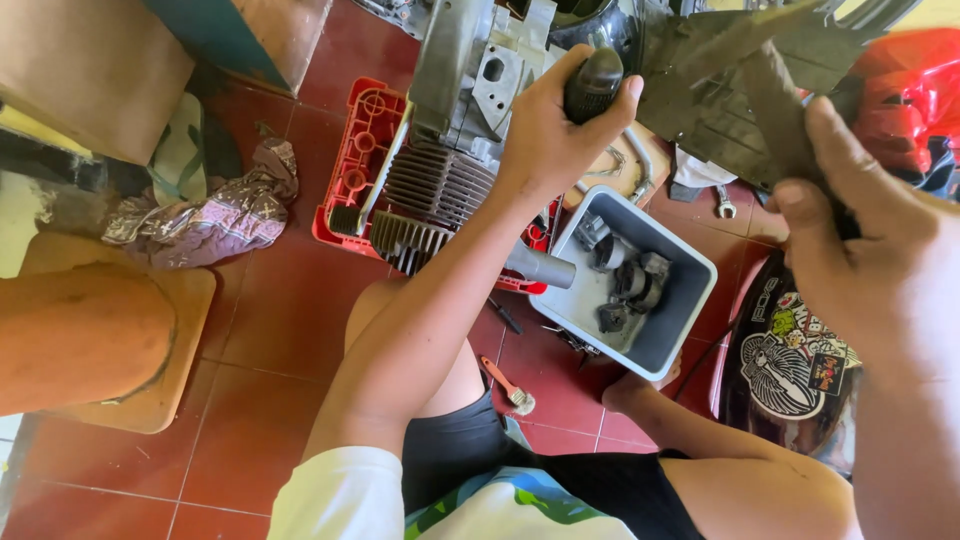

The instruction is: Cleaning a motorcycle piston and other small engine components using a brush and cleaning solution in a workshop environment.

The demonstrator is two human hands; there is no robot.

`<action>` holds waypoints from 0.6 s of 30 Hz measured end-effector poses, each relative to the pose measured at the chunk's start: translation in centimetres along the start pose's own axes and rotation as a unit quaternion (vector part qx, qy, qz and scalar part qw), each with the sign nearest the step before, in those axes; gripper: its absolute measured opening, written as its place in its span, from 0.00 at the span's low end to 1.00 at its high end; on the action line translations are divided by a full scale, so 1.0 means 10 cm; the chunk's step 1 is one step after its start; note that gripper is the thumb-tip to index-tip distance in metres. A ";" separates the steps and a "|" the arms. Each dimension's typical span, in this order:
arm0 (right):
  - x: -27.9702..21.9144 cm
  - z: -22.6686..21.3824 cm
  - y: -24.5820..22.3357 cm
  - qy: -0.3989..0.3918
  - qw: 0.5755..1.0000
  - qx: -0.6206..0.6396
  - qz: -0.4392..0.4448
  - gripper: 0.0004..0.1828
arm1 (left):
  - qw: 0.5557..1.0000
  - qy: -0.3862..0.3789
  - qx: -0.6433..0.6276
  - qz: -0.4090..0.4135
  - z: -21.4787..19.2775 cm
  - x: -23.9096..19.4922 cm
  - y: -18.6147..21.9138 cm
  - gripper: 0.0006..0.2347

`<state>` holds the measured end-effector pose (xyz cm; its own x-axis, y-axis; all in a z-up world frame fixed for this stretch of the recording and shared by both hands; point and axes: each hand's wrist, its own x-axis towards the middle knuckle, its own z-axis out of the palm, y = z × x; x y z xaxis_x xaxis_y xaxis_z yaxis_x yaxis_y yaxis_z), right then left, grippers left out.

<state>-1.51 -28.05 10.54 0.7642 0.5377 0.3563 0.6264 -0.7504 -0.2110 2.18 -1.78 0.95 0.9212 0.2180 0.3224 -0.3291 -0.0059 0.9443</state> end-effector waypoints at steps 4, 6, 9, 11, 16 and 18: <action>-0.17 0.41 0.11 -0.006 0.998 0.061 0.021 0.26 | 0.994 0.003 0.022 0.110 0.07 -0.01 -0.13 0.11; -0.31 0.84 0.35 -0.138 0.961 0.045 0.233 0.09 | 0.992 0.013 0.054 0.111 0.11 -0.04 -0.10 0.10; -0.26 1.56 0.30 -0.243 0.897 0.100 0.356 0.20 | 0.989 0.005 0.067 0.130 0.16 -0.08 -0.09 0.10; -0.34 2.16 0.45 -0.237 0.894 0.171 0.339 0.20 | 0.987 0.000 0.069 0.142 0.19 -0.12 -0.12 0.10; -0.17 2.91 0.27 -0.196 0.860 0.373 0.287 0.23 | 0.985 -0.008 0.070 0.157 0.17 -0.17 -0.11 0.10; -0.12 3.01 0.23 -0.197 0.863 0.373 0.279 0.23 | 0.990 0.024 0.099 0.100 0.16 -0.19 -0.13 0.10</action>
<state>3.66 -18.81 -17.77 0.8801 0.3712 -0.2961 -0.0439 -0.5574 -0.8291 1.14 -3.72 -0.78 0.8295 0.2394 0.5046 -0.4521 -0.2427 0.8583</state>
